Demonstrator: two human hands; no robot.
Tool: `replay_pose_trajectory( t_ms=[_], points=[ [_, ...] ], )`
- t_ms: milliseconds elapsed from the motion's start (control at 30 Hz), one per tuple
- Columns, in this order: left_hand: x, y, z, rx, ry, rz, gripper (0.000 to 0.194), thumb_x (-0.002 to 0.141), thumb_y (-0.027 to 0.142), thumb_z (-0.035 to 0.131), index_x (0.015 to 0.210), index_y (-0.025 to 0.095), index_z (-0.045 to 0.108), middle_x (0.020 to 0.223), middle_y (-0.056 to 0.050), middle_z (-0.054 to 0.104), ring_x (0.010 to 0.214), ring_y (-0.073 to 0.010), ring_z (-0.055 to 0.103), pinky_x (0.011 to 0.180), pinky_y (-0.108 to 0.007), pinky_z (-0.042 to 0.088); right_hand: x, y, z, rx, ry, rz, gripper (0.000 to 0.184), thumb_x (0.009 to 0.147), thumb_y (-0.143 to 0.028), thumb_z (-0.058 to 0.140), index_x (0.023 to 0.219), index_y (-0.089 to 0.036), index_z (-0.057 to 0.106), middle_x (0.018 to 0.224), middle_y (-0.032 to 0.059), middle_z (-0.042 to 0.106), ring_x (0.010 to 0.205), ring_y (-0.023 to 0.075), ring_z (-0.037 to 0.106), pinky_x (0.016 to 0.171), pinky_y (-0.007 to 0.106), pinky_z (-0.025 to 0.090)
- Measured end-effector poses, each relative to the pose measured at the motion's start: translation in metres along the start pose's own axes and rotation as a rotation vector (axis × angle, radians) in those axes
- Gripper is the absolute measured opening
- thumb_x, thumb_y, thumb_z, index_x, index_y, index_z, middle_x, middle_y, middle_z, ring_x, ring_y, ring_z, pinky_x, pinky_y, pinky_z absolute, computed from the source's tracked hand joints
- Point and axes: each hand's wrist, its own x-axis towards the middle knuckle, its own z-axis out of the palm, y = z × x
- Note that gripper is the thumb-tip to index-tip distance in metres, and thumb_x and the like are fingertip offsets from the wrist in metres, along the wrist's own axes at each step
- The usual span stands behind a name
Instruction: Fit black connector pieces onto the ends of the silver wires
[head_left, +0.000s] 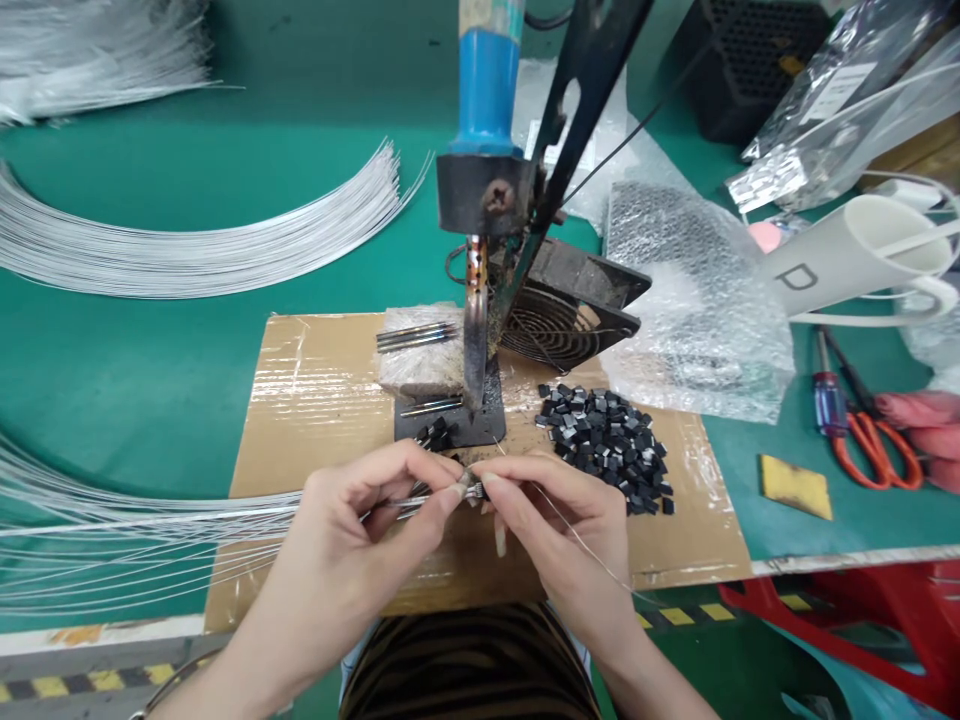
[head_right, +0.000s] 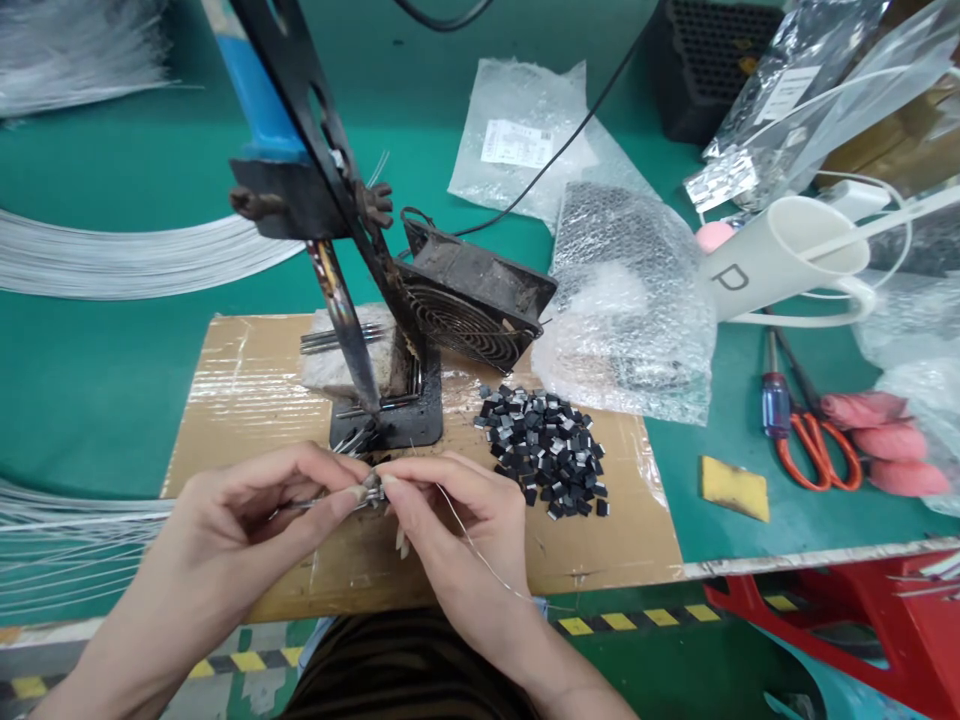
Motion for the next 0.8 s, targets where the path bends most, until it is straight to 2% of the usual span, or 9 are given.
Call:
replay_pose_trajectory(
  t_ms=[233, 567, 633, 800],
  points=[
    [0.002, -0.002, 0.001, -0.037, -0.002, 0.016, 0.011, 0.091, 0.022, 0.073, 0.081, 0.023, 0.078, 0.089, 0.0, 0.081, 0.075, -0.0112, 0.071, 0.067, -0.015, 0.055, 0.0, 0.001, -0.002, 0.005, -0.014, 0.001, 0.012, 0.099, -0.026, 0.076, 0.102, -0.033, 0.086, 0.078, -0.0028, 0.072, 0.057, 0.0081, 0.06, 0.057, 0.023, 0.048],
    [0.002, -0.002, 0.002, -0.066, 0.011, 0.024, 0.011, 0.089, 0.019, 0.074, 0.08, 0.021, 0.078, 0.091, -0.002, 0.082, 0.077, -0.0122, 0.075, 0.07, -0.015, 0.059, 0.0, 0.001, -0.001, -0.017, -0.006, 0.006, 0.01, 0.1, -0.029, 0.075, 0.102, -0.03, 0.085, 0.078, -0.0028, 0.07, 0.057, 0.0081, 0.06, 0.056, 0.023, 0.047],
    [0.003, 0.0, 0.004, -0.088, 0.028, 0.015, 0.01, 0.088, 0.019, 0.074, 0.079, 0.021, 0.078, 0.091, -0.002, 0.082, 0.078, -0.0127, 0.075, 0.072, -0.016, 0.059, -0.001, 0.002, -0.002, -0.072, 0.001, -0.021, 0.014, 0.104, -0.03, 0.069, 0.107, -0.031, 0.083, 0.078, -0.003, 0.067, 0.06, 0.0091, 0.059, 0.059, 0.024, 0.047],
    [0.002, 0.004, 0.01, -0.09, 0.119, -0.008, 0.012, 0.087, 0.022, 0.075, 0.076, 0.022, 0.076, 0.091, 0.001, 0.081, 0.078, -0.0112, 0.073, 0.075, -0.016, 0.057, -0.006, 0.002, -0.008, -0.201, 0.009, -0.153, 0.036, 0.115, -0.031, 0.04, 0.134, -0.032, 0.07, 0.09, -0.0008, 0.061, 0.069, 0.0119, 0.056, 0.067, 0.029, 0.048]
  ],
)
